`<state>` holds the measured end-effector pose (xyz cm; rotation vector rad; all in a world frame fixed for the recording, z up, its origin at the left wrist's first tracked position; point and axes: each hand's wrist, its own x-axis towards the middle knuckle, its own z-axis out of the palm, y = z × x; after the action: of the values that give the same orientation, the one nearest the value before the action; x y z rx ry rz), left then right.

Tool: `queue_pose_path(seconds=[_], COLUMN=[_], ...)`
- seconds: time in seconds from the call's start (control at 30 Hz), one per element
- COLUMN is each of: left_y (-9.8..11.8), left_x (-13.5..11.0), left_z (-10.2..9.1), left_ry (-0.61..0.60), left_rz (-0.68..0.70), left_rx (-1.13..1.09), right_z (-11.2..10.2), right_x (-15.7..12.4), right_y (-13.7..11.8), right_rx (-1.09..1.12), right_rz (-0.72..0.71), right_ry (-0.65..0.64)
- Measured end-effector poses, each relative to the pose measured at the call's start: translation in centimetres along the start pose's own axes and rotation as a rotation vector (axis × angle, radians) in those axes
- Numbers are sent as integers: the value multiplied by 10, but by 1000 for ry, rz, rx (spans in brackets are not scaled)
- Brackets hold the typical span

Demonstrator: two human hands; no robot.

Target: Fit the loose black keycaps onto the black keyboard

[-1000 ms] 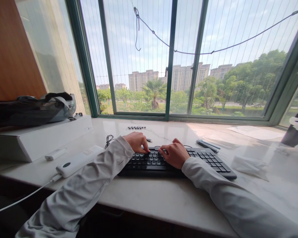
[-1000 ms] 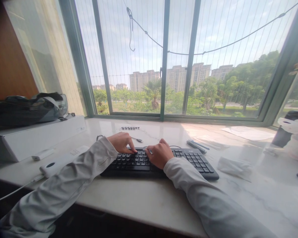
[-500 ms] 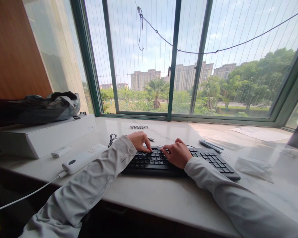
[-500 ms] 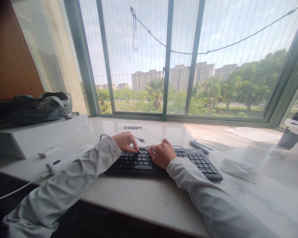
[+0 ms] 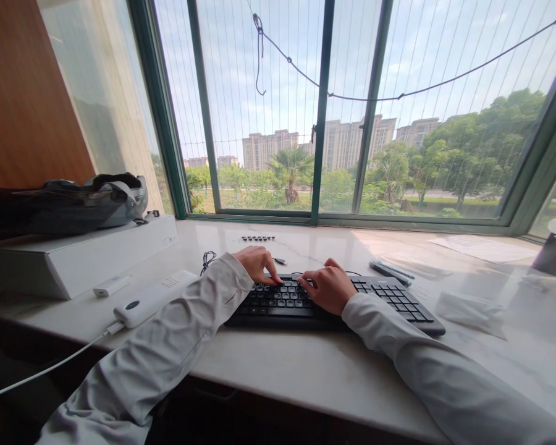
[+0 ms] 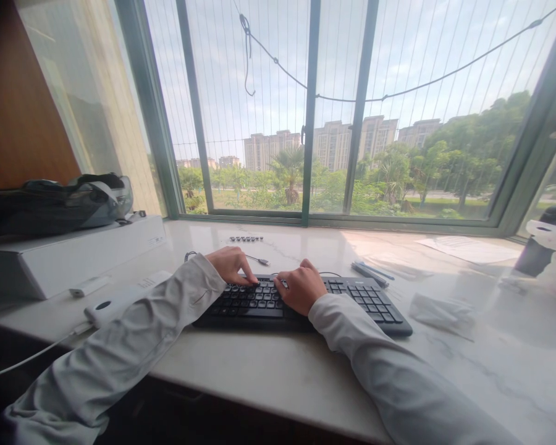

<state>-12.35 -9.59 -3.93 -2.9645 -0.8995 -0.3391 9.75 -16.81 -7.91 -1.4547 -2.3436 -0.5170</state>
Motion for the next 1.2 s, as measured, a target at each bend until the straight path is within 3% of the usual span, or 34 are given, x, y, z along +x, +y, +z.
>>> queue_pose_path(seconds=[0.13,0.3,0.5,0.83,0.9,1.03,1.2], left_y=[15,32,33,34,27,3,-26], left_x=[-6,-8,-8,-10,-10,-9,-7], left_z=[-6,-11,-5,1,1,6,17], left_ry=[-10,8,31,70,120,251,171], left_rz=[3,-21,-1,35,-26,-279,-606], left_rx=[125,177,235,347,330,321,340], right_z=[-3,-9,-11,-16,-16,-19,-21], right_x=[0,-2,-1,2,1,0,0], right_y=[-2,-13,-23,-28,-26,-22,-16], right_rx=[29,130,96,70,80,66,16], right_rz=[-19,-184,-257,-287,-266,-210,-155], right_ry=[6,-16,-91,-56,-30,-3,-17])
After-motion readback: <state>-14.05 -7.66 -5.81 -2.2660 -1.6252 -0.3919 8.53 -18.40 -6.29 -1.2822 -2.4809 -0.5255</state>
